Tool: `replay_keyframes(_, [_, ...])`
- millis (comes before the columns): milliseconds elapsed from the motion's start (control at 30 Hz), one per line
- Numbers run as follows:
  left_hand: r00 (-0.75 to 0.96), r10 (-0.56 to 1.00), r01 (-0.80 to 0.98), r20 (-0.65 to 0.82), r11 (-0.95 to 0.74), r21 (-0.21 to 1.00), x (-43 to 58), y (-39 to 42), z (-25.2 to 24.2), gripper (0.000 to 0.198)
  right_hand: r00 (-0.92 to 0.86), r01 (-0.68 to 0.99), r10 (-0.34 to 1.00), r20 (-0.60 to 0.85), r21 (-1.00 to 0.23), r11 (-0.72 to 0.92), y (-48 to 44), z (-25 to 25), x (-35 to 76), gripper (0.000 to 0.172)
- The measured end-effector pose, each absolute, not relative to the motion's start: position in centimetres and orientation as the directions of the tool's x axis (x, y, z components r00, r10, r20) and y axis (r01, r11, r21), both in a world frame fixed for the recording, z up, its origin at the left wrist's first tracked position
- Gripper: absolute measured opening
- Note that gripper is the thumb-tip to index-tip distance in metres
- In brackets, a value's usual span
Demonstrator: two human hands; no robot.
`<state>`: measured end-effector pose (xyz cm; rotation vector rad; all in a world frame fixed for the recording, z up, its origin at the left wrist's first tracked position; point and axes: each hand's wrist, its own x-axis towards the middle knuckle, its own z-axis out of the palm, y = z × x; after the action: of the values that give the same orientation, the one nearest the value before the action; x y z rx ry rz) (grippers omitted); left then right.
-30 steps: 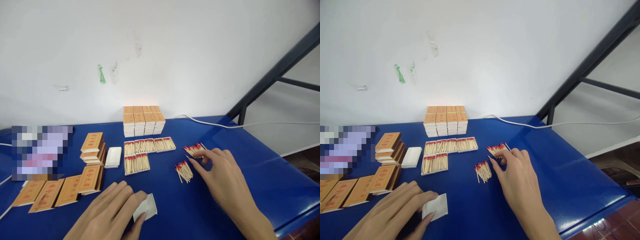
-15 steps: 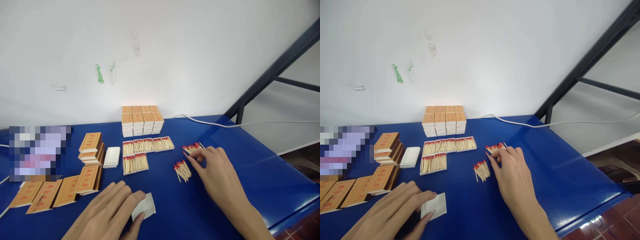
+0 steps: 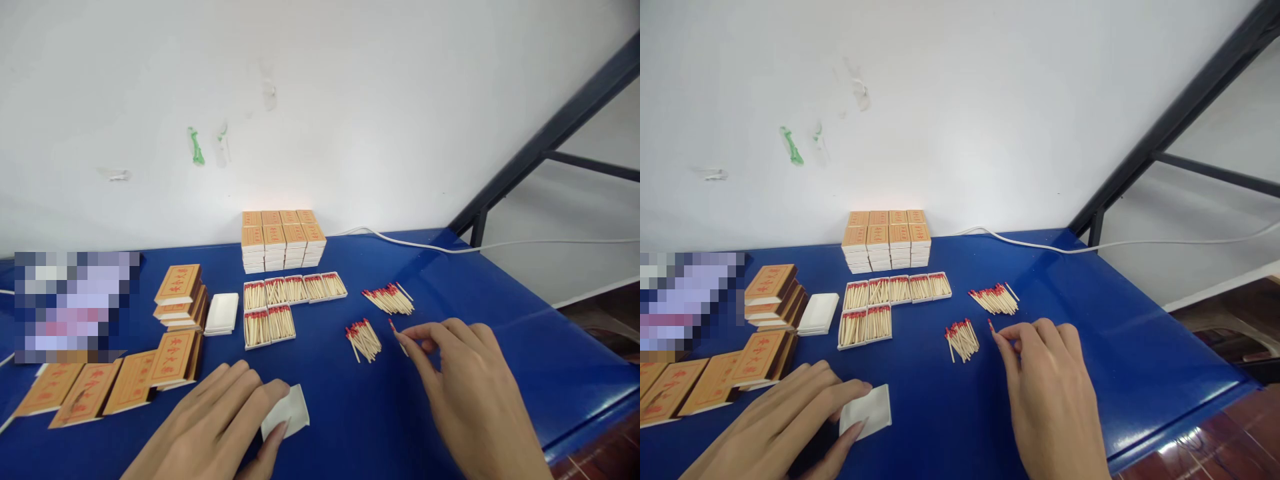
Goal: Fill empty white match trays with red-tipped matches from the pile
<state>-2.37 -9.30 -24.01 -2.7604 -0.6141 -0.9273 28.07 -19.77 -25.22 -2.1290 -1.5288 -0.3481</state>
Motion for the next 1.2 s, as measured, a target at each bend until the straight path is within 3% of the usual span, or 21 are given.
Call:
replay_keyframes(200, [0.724,0.332,0.440,0.604,-0.898,-0.034,-2.3,-9.3,-24.3,0.029,0.357,0.906,0.845,0.398,-0.368,-0.209,-18.4,-24.4,25.9,0.045])
replay_keyframes(400, [0.737,0.328,0.433,0.591,-0.901,-0.039,-2.4,-9.3,-24.1,0.030,0.375,0.885,0.847,0.377,-0.416,-0.208,-17.3,-24.1,24.9,0.049])
replay_keyframes(800, [0.725,0.347,0.429,0.595,-0.903,0.004,-2.3,-9.2,-23.7,0.030,0.404,0.911,0.818,0.410,-0.266,-0.317,-17.8,-25.3,24.6,0.071])
replay_keyframes(1067, [0.739,0.358,0.432,0.571,-0.902,0.006,-2.2,-9.4,-23.5,0.028,0.351,0.877,0.895,0.274,-0.431,-0.212,-17.1,-25.4,24.8,0.027])
replay_keyframes(1200, [0.745,0.353,0.427,0.566,-0.904,0.002,-2.1,-9.5,-23.6,0.028,0.357,0.849,0.907,0.224,-0.483,-0.215,-17.4,-25.1,25.0,0.018])
